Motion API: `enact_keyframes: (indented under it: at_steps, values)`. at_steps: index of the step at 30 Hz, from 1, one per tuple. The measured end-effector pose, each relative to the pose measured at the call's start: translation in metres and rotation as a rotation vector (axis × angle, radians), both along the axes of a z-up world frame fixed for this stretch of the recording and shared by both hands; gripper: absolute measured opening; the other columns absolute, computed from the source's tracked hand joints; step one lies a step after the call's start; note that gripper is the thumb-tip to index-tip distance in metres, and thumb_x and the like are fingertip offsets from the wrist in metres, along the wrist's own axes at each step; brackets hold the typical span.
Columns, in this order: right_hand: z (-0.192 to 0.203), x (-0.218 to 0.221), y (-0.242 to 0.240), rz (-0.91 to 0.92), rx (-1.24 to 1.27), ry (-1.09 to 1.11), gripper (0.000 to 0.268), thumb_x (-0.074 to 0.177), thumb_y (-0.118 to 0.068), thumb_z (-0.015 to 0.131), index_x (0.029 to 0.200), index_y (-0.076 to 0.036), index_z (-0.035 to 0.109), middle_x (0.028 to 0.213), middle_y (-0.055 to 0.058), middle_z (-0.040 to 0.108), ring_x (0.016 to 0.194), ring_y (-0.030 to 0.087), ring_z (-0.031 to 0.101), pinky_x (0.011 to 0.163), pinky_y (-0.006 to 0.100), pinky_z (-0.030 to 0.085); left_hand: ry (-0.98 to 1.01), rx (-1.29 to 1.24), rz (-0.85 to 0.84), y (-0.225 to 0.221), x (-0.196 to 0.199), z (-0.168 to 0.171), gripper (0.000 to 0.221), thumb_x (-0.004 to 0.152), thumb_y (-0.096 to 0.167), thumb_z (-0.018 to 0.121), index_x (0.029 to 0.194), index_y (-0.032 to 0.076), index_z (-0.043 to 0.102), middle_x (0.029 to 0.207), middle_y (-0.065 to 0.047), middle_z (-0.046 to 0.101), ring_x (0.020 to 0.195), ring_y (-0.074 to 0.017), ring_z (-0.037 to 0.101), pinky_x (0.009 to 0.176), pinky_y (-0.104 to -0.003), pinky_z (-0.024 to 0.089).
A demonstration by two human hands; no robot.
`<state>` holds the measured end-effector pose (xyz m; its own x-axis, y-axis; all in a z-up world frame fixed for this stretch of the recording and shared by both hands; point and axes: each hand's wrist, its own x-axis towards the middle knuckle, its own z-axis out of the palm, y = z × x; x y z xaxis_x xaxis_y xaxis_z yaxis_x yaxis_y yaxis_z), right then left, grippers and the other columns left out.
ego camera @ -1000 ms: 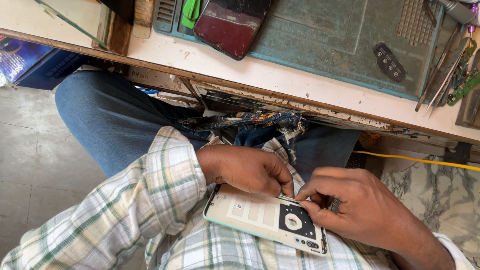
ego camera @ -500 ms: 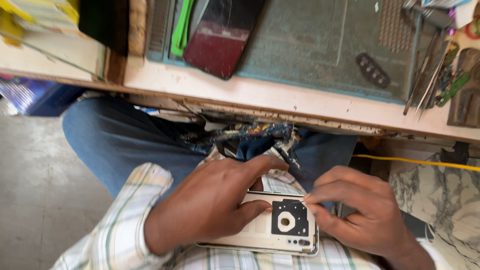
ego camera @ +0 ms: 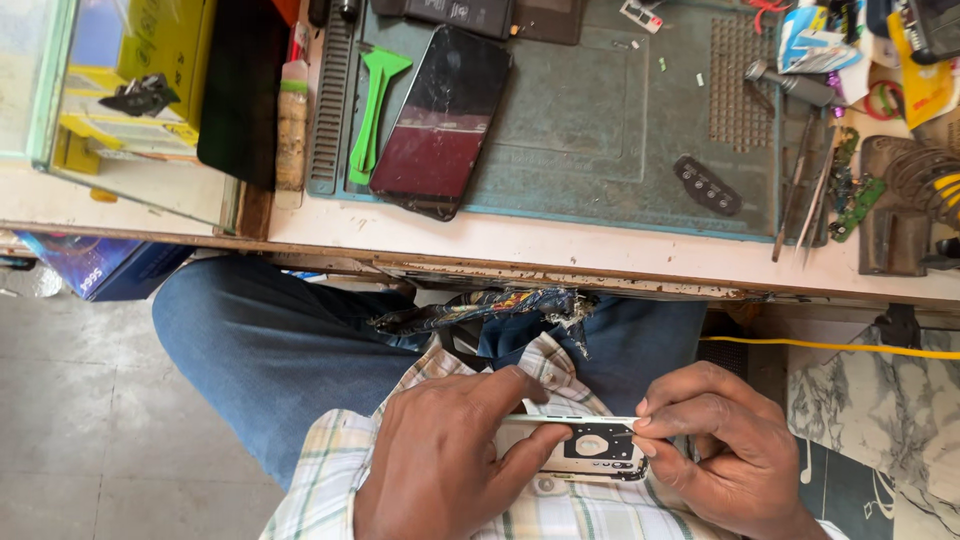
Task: The person disassembles a smartphone with a cracked screen, using a plastic pry tool to separate the back cover and tweezers to remove internal components. The person carefully detaches the battery and other parts, placing them on the workbench.
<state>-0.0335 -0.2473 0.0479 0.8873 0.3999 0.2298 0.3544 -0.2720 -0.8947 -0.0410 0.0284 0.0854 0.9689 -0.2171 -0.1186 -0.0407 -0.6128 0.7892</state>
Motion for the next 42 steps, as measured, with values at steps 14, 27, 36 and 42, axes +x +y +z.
enact_keyframes:
  at_steps: [14,27,36,42]
  values:
    - [0.008,0.006,0.012,0.012,-0.035,0.007,0.015,0.084,-0.010,0.081,0.095,-0.004,0.073,0.099,0.008,0.071,0.090,0.014,0.071,0.076,0.026,0.057,0.083,-0.184,0.113,0.000,0.000,-0.007,0.020,0.080,0.024,0.077,0.078,0.004,0.072,0.068,-0.010,0.073,0.058,-0.0257,0.070,0.059,-0.040,0.053]
    - [0.029,0.124,-0.002,-0.515,-0.551,-0.183,0.014,0.097,-0.012,0.077,0.110,-0.012,0.079,0.104,0.008,0.075,0.067,0.021,0.064,0.060,0.035,0.046,0.261,-0.441,0.260,0.008,0.015,-0.025,0.019,0.089,0.018,0.076,0.084,0.000,0.070,0.064,-0.007,0.071,0.059,-0.0096,0.059,0.052,-0.028,0.048]
    - [0.026,0.142,0.000,-0.447,-0.601,-0.603,0.021,0.104,-0.007,0.067,0.124,-0.003,0.073,0.124,0.015,0.072,0.107,0.030,0.070,0.090,0.040,0.057,0.444,-1.110,0.341,0.004,0.026,-0.074,0.014,0.093,0.008,0.073,0.102,-0.001,0.067,0.080,-0.001,0.071,0.070,-0.0042,0.063,0.062,-0.019,0.050]
    - [-0.029,0.050,0.022,-0.173,0.319,0.384,0.039,0.098,-0.016,0.071,0.129,0.006,0.062,0.111,0.005,0.065,0.079,0.010,0.063,0.070,0.029,0.060,0.437,-1.184,0.400,-0.011,0.038,-0.079,0.016,0.094,0.010,0.072,0.104,-0.002,0.065,0.080,-0.005,0.075,0.070,-0.0052,0.063,0.065,-0.020,0.051]
